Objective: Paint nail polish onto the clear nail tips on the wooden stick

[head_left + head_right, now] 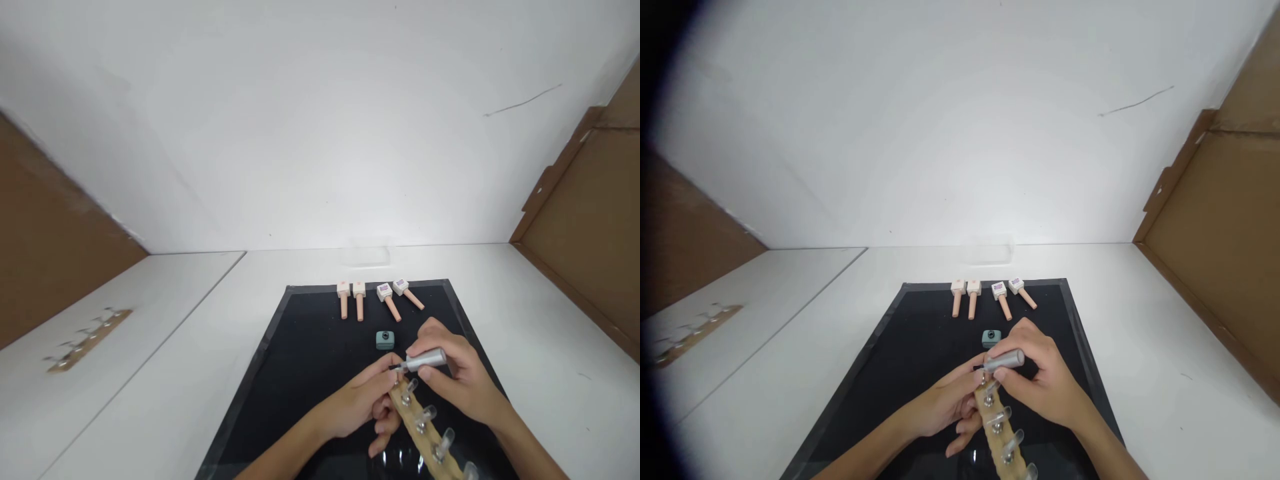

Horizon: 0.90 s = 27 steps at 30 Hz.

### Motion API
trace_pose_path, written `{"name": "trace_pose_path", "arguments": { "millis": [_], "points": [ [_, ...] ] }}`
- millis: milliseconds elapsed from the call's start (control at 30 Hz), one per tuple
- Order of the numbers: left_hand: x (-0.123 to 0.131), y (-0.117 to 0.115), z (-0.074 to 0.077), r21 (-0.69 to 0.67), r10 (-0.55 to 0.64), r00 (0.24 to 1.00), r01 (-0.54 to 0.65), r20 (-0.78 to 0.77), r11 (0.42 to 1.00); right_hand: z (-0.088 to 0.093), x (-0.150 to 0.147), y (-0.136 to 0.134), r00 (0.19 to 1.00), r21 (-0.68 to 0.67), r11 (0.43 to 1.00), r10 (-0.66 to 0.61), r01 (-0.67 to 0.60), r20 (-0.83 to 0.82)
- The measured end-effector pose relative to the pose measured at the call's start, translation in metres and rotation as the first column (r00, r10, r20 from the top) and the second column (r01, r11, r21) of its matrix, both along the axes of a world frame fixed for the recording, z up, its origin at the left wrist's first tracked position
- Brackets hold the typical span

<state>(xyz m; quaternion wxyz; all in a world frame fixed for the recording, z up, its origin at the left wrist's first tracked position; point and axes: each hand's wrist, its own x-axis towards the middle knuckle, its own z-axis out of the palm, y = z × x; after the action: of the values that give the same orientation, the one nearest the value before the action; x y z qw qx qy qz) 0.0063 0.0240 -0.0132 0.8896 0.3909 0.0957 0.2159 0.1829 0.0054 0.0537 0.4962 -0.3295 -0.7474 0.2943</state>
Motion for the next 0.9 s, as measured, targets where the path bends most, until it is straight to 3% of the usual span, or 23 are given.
{"name": "trace_pose_path", "arguments": {
  "millis": [533,900],
  "points": [
    [-0.0008,0.0006,-0.0013,0.010,-0.013,1.000,0.013,0.025,1.000,-0.0011,0.0007,0.0009,1.000,0.024,1.000,0.004,-0.004,0.004],
    [-0.0002,-0.0018,-0.0025,0.004,0.001,1.000,-0.001,0.009,1.000,-0.0040,0.0013,-0.0001,0.999,-0.029,1.000,-0.005,0.005,-0.032]
  ]
}}
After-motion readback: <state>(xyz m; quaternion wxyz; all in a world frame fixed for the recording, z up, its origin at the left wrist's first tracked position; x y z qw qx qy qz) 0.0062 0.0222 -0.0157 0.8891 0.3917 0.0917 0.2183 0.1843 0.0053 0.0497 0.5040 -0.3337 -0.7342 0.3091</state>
